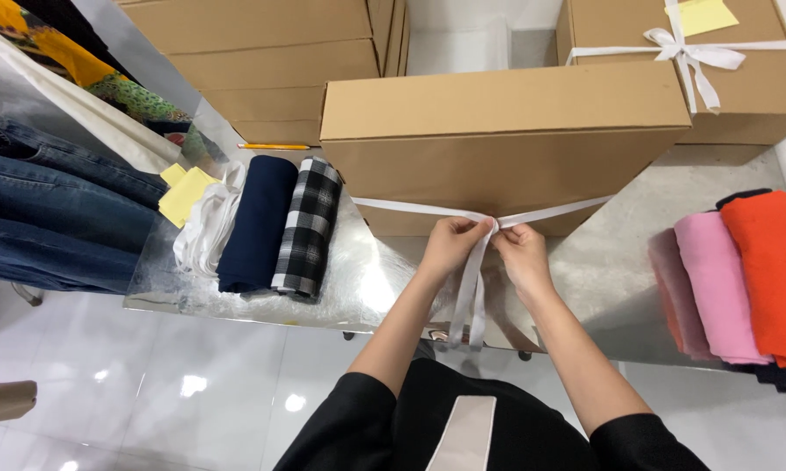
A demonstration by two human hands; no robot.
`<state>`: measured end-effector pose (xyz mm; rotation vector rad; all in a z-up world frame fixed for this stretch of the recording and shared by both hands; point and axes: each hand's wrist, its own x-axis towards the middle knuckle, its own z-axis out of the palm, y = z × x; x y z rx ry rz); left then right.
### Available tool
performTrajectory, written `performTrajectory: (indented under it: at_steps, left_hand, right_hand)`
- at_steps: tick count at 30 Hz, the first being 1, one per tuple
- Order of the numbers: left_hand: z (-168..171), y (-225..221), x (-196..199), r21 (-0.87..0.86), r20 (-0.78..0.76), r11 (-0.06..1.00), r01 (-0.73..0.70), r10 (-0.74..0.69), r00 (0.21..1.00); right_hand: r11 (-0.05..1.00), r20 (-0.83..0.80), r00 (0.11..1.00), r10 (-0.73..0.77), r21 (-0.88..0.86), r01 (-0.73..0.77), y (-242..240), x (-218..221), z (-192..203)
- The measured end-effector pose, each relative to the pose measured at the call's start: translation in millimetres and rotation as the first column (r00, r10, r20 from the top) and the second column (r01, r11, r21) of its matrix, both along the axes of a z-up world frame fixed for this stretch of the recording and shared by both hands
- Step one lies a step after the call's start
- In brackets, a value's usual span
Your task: The person writes on a sticky note attached to a cardboard box, then wraps a folded brown garment in bubble wrap. They place the wrapped garment into a cardboard box, close the box, and tie it with a white ribbon.
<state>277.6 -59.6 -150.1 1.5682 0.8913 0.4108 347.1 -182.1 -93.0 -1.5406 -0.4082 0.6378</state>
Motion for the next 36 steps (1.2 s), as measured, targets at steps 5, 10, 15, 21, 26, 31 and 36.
performTrajectory:
  at_steps: [5, 10, 15, 21, 26, 31, 36]
  left_hand:
    - [21.9, 2.7, -4.6, -0.027, -0.015, 0.998, 0.057, -0.057, 0.998]
    - [76.0, -8.5, -9.9, -0.011, -0.035, 0.992, 0.129, -0.129, 0.991]
    - [100.2, -5.1, -19.6, 0.024, 0.021, 0.976, 0.216, -0.216, 0.976]
    - [110.6, -11.9, -22.3, 0.006, 0.098, 0.982, 0.188, -0.188, 0.977]
    - [-57.6, 9.4, 5.9, -0.006, 0.137, 0.990, 0.139, -0.137, 0.981]
    - [-50.1, 4.1, -1.2, 0.018, 0.245, 0.994, 0.108, -0.109, 0.963]
    - [13.2, -6.0, -25.8, 0.017, 0.324, 0.986, 0.168, -0.164, 0.932]
  right_hand:
    - [0.992, 0.062, 0.998, -0.014, -0.128, 0.022, 2.9, 12.3, 7.6]
    - [0.982, 0.050, 0.998, -0.033, -0.186, 0.042, 3.1, 34.6, -35.1]
    - [0.927, 0.150, 0.957, 0.247, -0.323, -0.188, -23.5, 34.6, 39.2]
    - [0.908, 0.520, 0.847, 0.114, -0.400, 0.124, -41.5, 28.6, 89.0]
    - [0.939, 0.715, 0.615, 0.334, -0.307, -0.153, 1.0, 6.2, 108.3]
    - [0.885, 0.666, 0.587, 0.460, -0.399, -0.241, 27.4, 1.8, 89.8]
    - [0.905, 0.528, 0.743, 0.412, -0.332, -0.266, 22.3, 7.5, 96.8]
